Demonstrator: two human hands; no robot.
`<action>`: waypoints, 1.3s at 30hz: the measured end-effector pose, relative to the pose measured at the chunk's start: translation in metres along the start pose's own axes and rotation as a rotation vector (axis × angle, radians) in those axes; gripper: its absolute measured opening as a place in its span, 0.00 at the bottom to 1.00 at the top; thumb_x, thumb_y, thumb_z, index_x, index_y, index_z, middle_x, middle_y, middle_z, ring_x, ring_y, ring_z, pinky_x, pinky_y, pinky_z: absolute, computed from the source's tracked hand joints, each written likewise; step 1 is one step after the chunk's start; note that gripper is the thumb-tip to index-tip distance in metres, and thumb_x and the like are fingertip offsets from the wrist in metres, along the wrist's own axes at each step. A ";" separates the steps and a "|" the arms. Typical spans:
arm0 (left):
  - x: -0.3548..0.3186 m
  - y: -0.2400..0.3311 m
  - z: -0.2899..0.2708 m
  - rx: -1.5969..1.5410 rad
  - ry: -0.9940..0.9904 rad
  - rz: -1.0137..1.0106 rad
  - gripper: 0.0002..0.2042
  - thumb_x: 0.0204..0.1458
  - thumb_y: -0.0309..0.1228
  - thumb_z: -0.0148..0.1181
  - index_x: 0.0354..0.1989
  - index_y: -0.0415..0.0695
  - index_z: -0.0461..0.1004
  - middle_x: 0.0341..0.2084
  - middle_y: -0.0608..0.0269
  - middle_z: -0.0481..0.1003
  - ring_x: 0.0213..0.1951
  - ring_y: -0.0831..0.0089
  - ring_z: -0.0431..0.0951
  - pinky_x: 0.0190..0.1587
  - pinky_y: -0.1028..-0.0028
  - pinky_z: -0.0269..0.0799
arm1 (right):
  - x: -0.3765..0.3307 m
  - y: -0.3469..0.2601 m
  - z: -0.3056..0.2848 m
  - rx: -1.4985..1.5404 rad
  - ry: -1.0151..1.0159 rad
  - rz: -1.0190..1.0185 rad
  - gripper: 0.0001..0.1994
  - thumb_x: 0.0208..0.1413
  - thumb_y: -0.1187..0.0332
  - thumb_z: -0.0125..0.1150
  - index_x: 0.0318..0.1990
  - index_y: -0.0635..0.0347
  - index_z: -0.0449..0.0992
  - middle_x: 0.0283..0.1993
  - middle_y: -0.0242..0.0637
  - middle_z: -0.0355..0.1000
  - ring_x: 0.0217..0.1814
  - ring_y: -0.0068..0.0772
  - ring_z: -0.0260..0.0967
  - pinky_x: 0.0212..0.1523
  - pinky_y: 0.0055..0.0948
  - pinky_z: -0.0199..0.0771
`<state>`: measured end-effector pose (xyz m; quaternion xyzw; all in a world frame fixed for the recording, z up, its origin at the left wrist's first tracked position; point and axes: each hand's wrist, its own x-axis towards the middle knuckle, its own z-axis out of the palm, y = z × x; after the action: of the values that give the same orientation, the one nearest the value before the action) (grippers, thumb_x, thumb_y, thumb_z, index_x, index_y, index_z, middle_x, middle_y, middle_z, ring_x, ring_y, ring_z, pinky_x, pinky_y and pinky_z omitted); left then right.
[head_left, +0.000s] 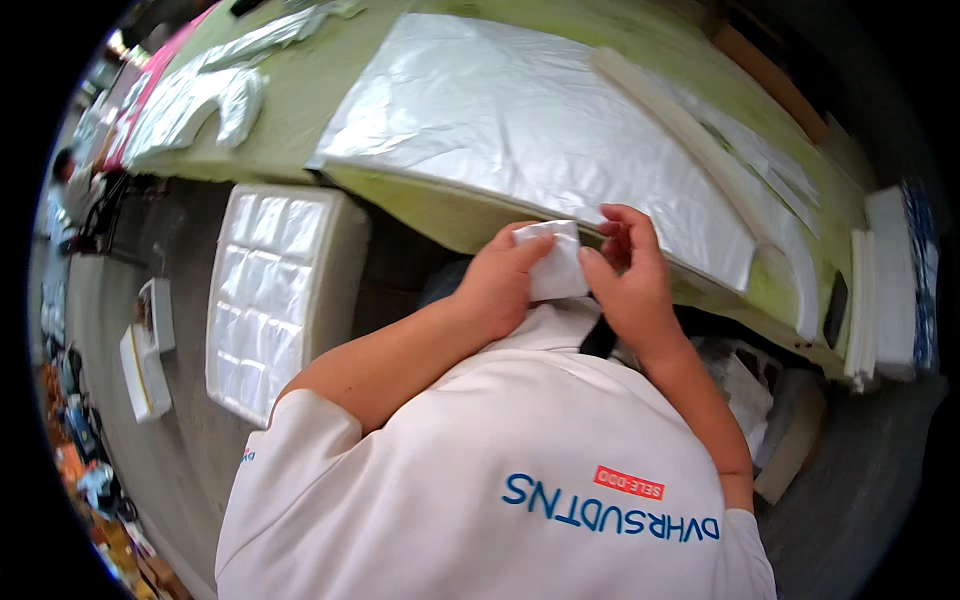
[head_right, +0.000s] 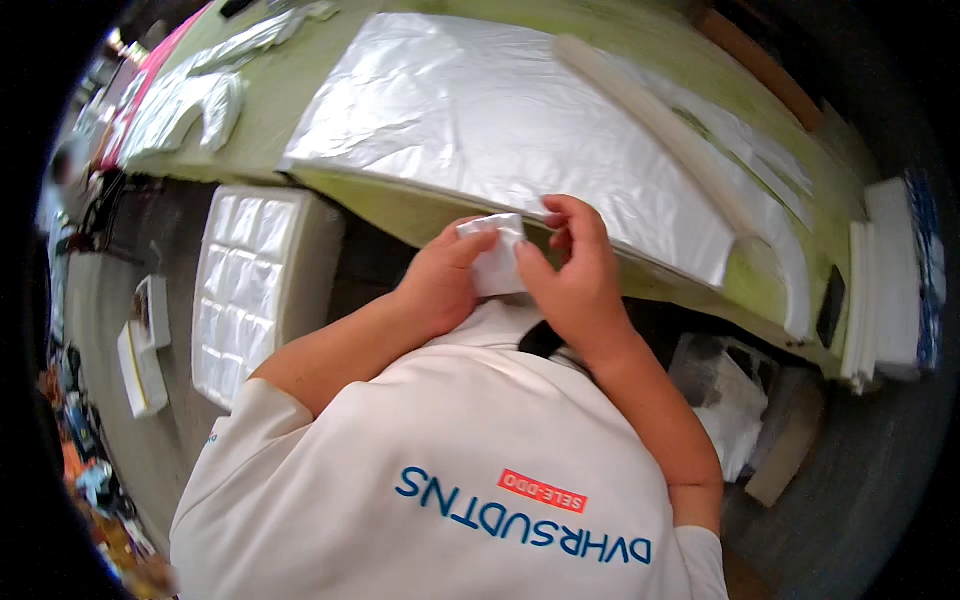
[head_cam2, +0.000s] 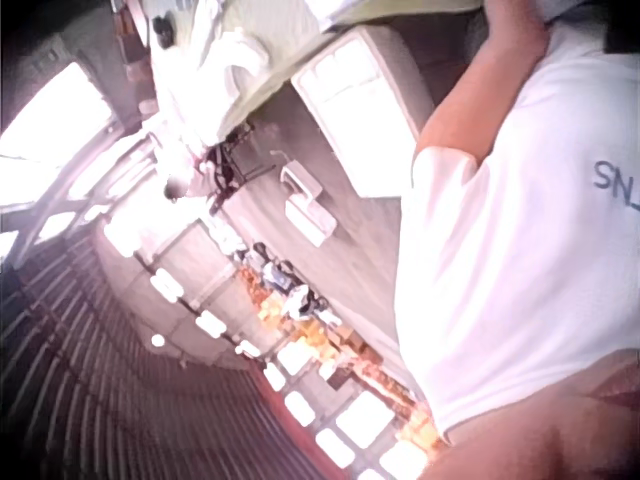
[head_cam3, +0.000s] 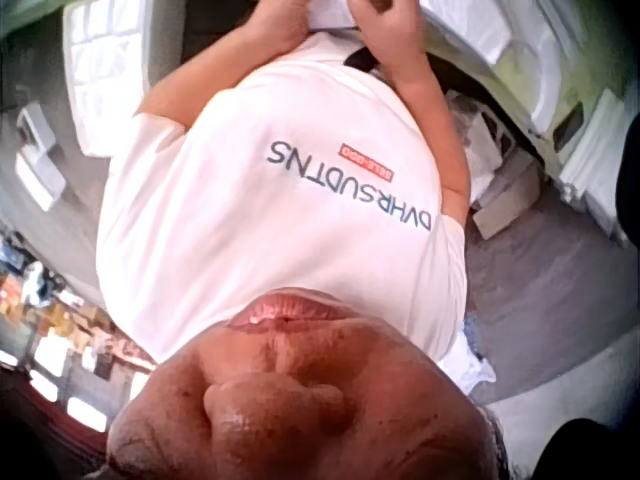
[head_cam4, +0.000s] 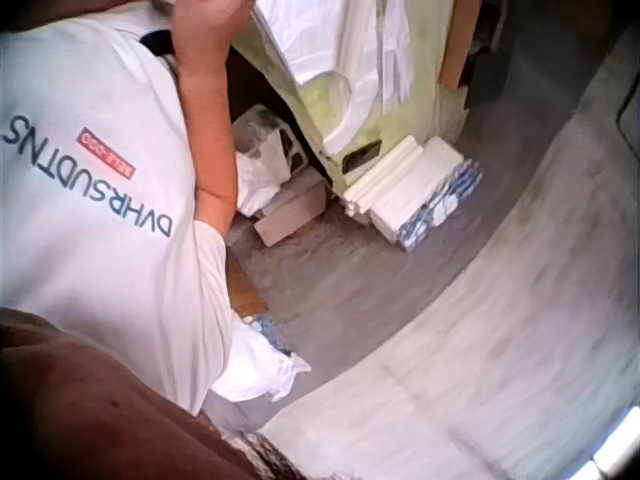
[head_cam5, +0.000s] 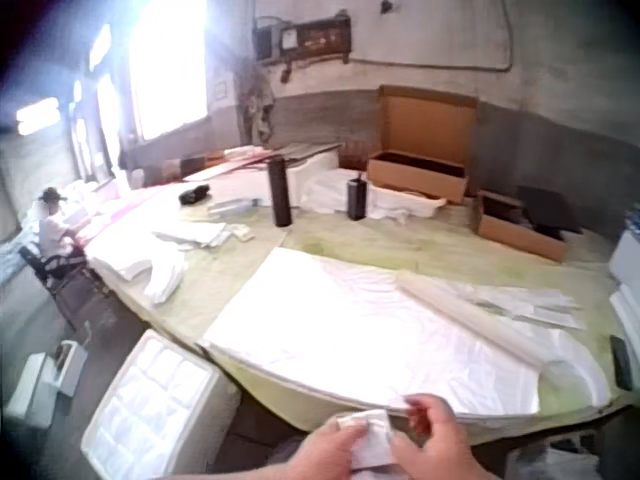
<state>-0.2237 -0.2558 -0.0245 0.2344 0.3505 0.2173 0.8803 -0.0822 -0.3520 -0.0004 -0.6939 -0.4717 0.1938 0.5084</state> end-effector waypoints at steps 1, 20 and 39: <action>0.002 -0.006 -0.002 0.034 -0.005 0.076 0.18 0.62 0.30 0.59 0.58 0.41 0.66 0.48 0.56 0.74 0.49 0.66 0.76 0.53 0.65 0.74 | -0.002 0.005 0.001 0.134 -0.029 0.110 0.21 0.55 0.75 0.65 0.57 0.60 0.70 0.44 0.33 0.69 0.44 0.28 0.67 0.48 0.29 0.72; -0.030 0.011 -0.047 0.437 0.047 0.341 0.06 0.55 0.21 0.59 0.40 0.43 0.76 0.36 0.70 0.76 0.40 0.80 0.75 0.44 0.78 0.72 | -0.004 0.010 0.031 0.456 -0.152 0.202 0.19 0.66 0.76 0.55 0.63 0.61 0.63 0.44 0.29 0.69 0.43 0.17 0.65 0.45 0.20 0.68; -0.206 0.135 -0.311 1.704 1.150 0.402 0.07 0.53 0.23 0.58 0.38 0.45 0.80 0.40 0.63 0.78 0.37 0.70 0.79 0.43 0.71 0.75 | 0.000 0.024 0.033 0.544 -0.338 0.276 0.11 0.65 0.77 0.56 0.53 0.63 0.73 0.39 0.29 0.70 0.36 0.17 0.64 0.39 0.19 0.68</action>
<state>-0.6133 -0.1799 -0.0423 0.6923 0.7079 0.1196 0.0722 -0.0957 -0.3353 -0.0351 -0.5484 -0.3819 0.4915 0.5584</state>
